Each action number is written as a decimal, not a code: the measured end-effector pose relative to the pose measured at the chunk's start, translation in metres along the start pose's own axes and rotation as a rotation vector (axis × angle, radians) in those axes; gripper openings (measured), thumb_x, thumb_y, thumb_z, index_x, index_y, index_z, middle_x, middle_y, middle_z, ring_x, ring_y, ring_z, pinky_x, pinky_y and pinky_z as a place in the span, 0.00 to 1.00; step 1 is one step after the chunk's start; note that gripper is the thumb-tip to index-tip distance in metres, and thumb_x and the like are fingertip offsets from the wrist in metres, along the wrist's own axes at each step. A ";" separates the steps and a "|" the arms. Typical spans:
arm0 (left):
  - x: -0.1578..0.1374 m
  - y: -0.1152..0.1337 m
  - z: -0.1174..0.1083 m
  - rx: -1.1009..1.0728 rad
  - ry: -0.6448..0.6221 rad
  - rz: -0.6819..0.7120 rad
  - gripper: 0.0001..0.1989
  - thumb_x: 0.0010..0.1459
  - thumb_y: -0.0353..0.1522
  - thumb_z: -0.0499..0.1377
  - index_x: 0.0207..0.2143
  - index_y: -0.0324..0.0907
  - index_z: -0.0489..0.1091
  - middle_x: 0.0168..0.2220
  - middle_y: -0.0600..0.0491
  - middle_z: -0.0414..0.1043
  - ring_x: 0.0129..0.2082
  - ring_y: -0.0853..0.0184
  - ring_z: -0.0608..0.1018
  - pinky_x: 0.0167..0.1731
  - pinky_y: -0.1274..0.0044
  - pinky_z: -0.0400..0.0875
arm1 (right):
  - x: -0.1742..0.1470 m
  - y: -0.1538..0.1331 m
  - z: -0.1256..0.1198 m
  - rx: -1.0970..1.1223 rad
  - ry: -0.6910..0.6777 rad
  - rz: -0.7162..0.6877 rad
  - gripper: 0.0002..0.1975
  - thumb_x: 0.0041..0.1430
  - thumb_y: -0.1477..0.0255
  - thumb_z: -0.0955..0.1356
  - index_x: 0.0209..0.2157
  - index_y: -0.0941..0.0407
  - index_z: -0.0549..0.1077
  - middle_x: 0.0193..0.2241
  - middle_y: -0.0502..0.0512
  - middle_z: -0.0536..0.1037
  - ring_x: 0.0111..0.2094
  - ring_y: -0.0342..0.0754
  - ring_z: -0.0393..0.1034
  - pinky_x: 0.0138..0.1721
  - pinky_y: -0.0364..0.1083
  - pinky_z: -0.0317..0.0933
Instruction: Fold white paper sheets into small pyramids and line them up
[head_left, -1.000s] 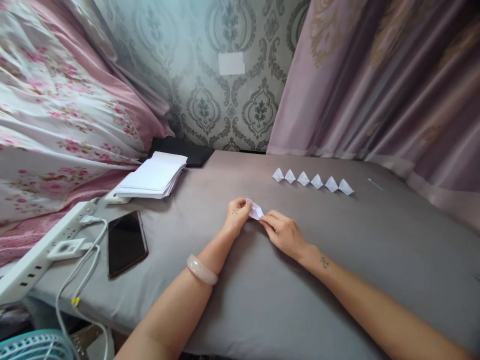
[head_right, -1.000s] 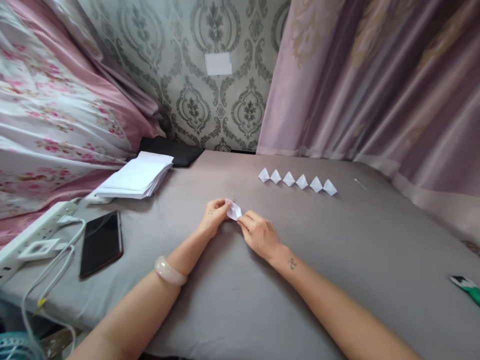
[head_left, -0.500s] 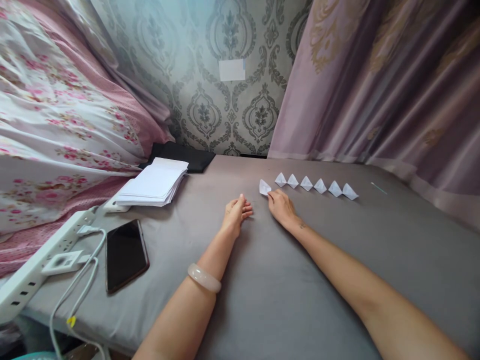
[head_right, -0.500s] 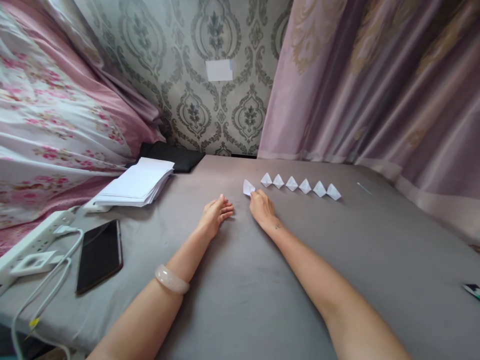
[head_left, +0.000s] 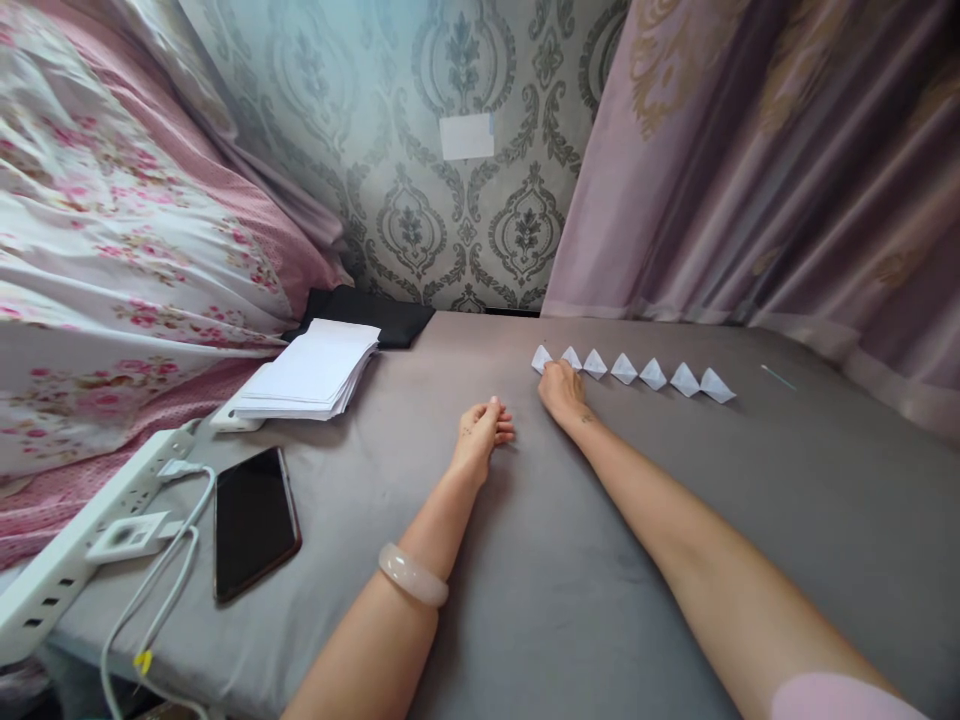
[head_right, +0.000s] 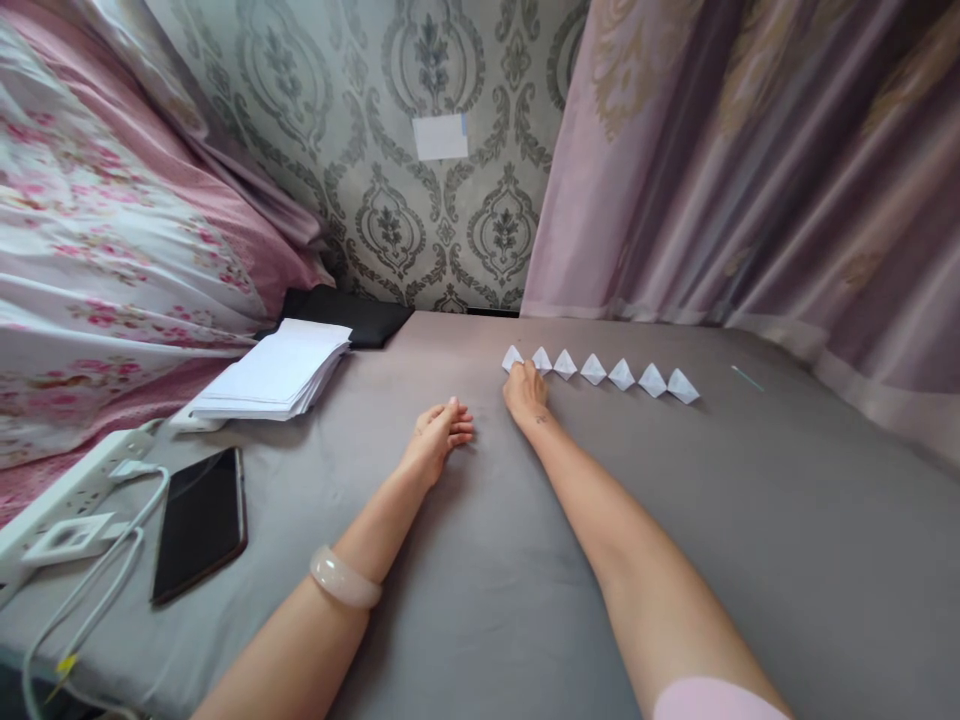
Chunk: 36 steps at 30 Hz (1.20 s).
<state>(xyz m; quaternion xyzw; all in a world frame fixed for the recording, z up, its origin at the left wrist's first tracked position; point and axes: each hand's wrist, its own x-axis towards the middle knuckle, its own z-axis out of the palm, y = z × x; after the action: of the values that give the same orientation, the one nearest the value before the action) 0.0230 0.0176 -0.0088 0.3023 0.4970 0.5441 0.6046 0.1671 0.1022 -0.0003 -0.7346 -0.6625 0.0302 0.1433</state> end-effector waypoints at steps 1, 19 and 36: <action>0.000 0.000 0.000 0.005 -0.002 0.001 0.14 0.60 0.38 0.58 0.31 0.35 0.69 0.28 0.50 0.71 0.22 0.74 0.73 0.26 0.80 0.70 | 0.001 0.000 0.000 0.001 -0.005 0.005 0.21 0.64 0.77 0.54 0.49 0.60 0.73 0.49 0.68 0.72 0.47 0.56 0.70 0.45 0.49 0.59; 0.004 -0.005 -0.002 0.105 -0.027 0.038 0.08 0.55 0.32 0.61 0.30 0.35 0.68 0.27 0.51 0.72 0.20 0.75 0.72 0.25 0.80 0.68 | -0.095 0.016 -0.027 0.068 -0.073 -0.263 0.16 0.64 0.72 0.60 0.51 0.59 0.69 0.46 0.63 0.74 0.47 0.53 0.69 0.47 0.48 0.60; -0.014 -0.007 -0.007 0.426 -0.160 0.162 0.06 0.50 0.32 0.62 0.29 0.37 0.69 0.24 0.54 0.72 0.25 0.73 0.73 0.33 0.78 0.69 | -0.166 0.049 -0.024 0.250 -0.037 -0.594 0.14 0.65 0.72 0.60 0.45 0.60 0.74 0.46 0.60 0.74 0.48 0.50 0.65 0.53 0.48 0.59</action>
<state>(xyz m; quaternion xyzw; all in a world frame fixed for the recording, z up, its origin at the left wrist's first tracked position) 0.0204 0.0017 -0.0141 0.5041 0.5252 0.4479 0.5191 0.2003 -0.0694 -0.0135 -0.4851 -0.8416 0.0816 0.2230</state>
